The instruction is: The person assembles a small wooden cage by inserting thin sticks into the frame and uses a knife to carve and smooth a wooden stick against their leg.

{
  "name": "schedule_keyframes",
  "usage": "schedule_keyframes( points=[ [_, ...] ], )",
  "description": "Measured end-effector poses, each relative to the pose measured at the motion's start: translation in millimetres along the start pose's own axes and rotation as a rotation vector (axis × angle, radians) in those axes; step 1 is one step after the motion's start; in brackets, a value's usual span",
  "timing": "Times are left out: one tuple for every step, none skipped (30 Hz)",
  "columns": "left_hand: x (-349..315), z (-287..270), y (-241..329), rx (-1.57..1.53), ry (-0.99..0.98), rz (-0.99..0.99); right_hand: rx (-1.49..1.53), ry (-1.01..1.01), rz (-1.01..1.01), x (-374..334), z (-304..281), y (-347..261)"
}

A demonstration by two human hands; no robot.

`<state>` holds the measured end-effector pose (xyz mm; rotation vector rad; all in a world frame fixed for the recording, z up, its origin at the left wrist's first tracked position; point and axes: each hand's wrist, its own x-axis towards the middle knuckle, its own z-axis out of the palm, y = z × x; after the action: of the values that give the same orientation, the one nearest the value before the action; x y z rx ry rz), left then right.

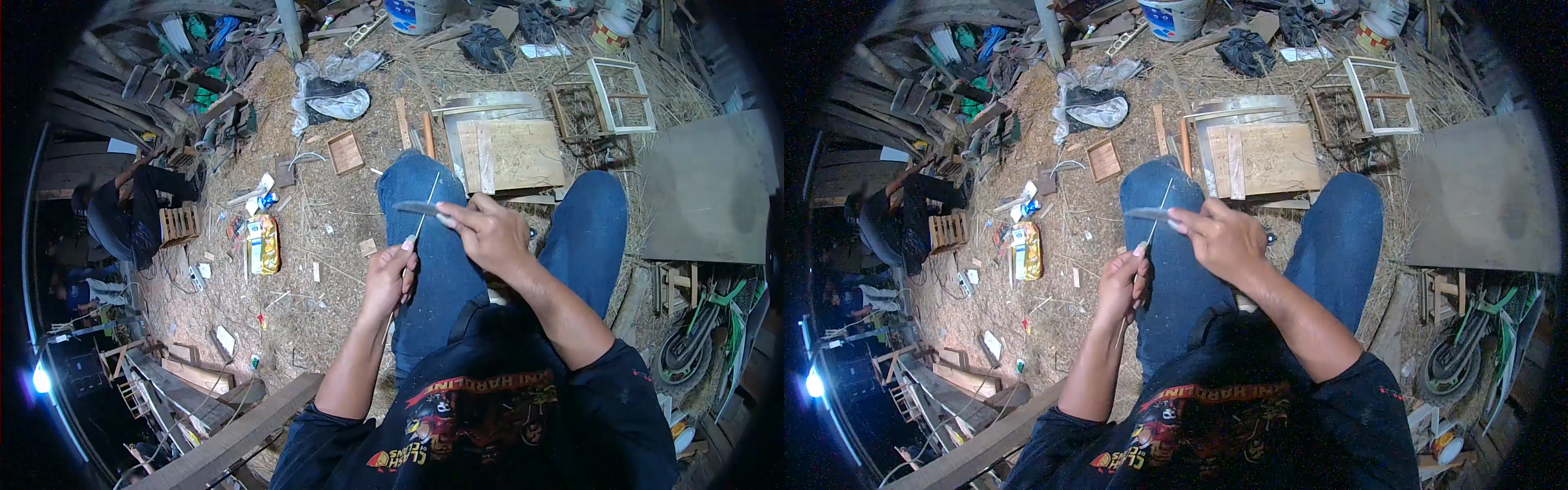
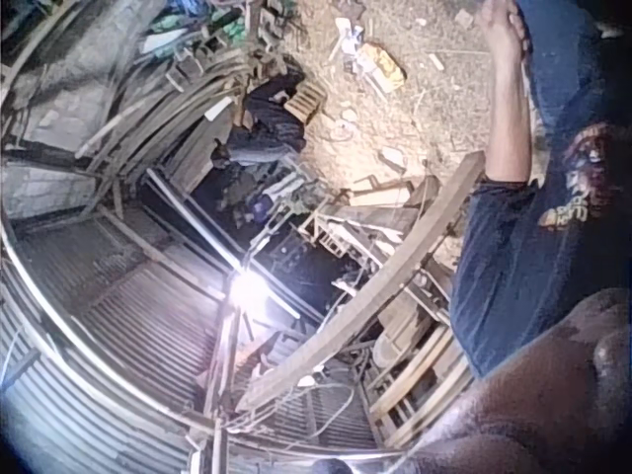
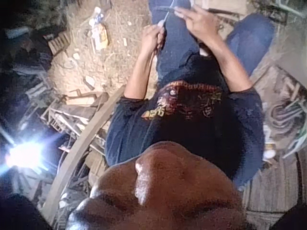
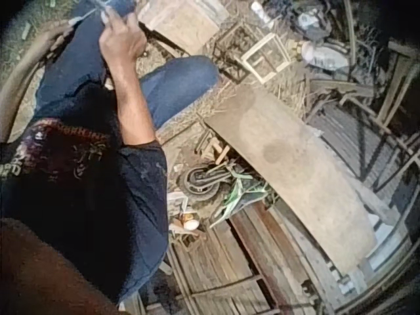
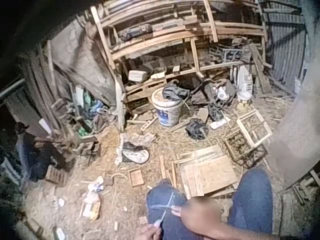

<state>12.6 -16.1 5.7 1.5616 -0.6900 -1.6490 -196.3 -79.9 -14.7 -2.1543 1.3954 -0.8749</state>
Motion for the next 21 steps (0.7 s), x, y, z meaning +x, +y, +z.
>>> schedule_keyframes(
  points=[
    [-1, 0, -1, 0.001, 0.000, 0.001, -0.020, 0.006, 0.066, 5, -2, 5],
    [-1, -1, -2, -0.015, -0.013, -0.003, -0.039, 0.013, 0.133, 9, -4, 8],
    [-1, -2, -3, -0.031, -0.026, -0.009, -0.039, 0.015, 0.132, 13, -5, 10],
    [-3, -2, -3, -0.029, -0.026, -0.007, -0.032, 0.024, 0.126, 17, -7, 10],
    [-2, -2, -3, -0.027, -0.011, -0.001, -0.031, 0.036, 0.119, 20, -10, 11],
    [-2, -2, -3, -0.025, 0.005, 0.004, -0.072, -0.044, 0.142, 17, -11, 8],
    [-2, -2, -4, -0.025, -0.001, 0.008, -0.077, -0.039, 0.142, 10, -10, 3],
    [-2, -3, -4, -0.021, 0.003, 0.010, -0.022, -0.060, 0.082, 3, -8, -2],
    [-2, -3, -4, -0.016, 0.008, 0.012, 0.034, -0.081, 0.023, 0, -7, -4],
    [-1, -3, -2, -0.017, 0.009, 0.015, 0.036, -0.091, 0.041, 2, -7, -5],
    [-1, 0, 0, -0.019, 0.010, 0.015, 0.034, -0.091, 0.043, 4, -8, -1],
    [-2, 0, 0, -0.020, 0.014, 0.013, -0.003, -0.065, 0.108, 10, -8, 6],
    [-3, 0, 0, -0.018, 0.014, 0.011, -0.039, -0.040, 0.173, 15, -8, 13],
    [-2, -1, -1, -0.019, 0.005, 0.014, 0.006, 0.017, 0.155, 21, -7, 16],
    [-1, -2, -1, -0.019, -0.004, 0.018, 0.005, 0.018, 0.155, 20, -6, 16],
    [-1, -3, -2, -0.019, -0.006, 0.019, 0.039, 0.003, 0.144, 18, -6, 13],
    [-1, -3, -4, -0.024, 0.001, 0.016, 0.072, -0.013, 0.131, 15, -6, 9],
    [-1, -3, -4, -0.030, 0.007, 0.013, 0.067, -0.057, 0.130, 12, -8, 5],
    [0, -2, -3, -0.031, 0.005, 0.014, 0.065, -0.056, 0.129, 14, -7, 7],
    [-3, -1, 1, -0.022, 0.010, 0.010, 0.088, -0.027, 0.133, 16, -5, 8],
    [-5, 0, 3, -0.013, 0.015, 0.006, 0.110, 0.003, 0.137, 19, -4, 10]
  ],
)
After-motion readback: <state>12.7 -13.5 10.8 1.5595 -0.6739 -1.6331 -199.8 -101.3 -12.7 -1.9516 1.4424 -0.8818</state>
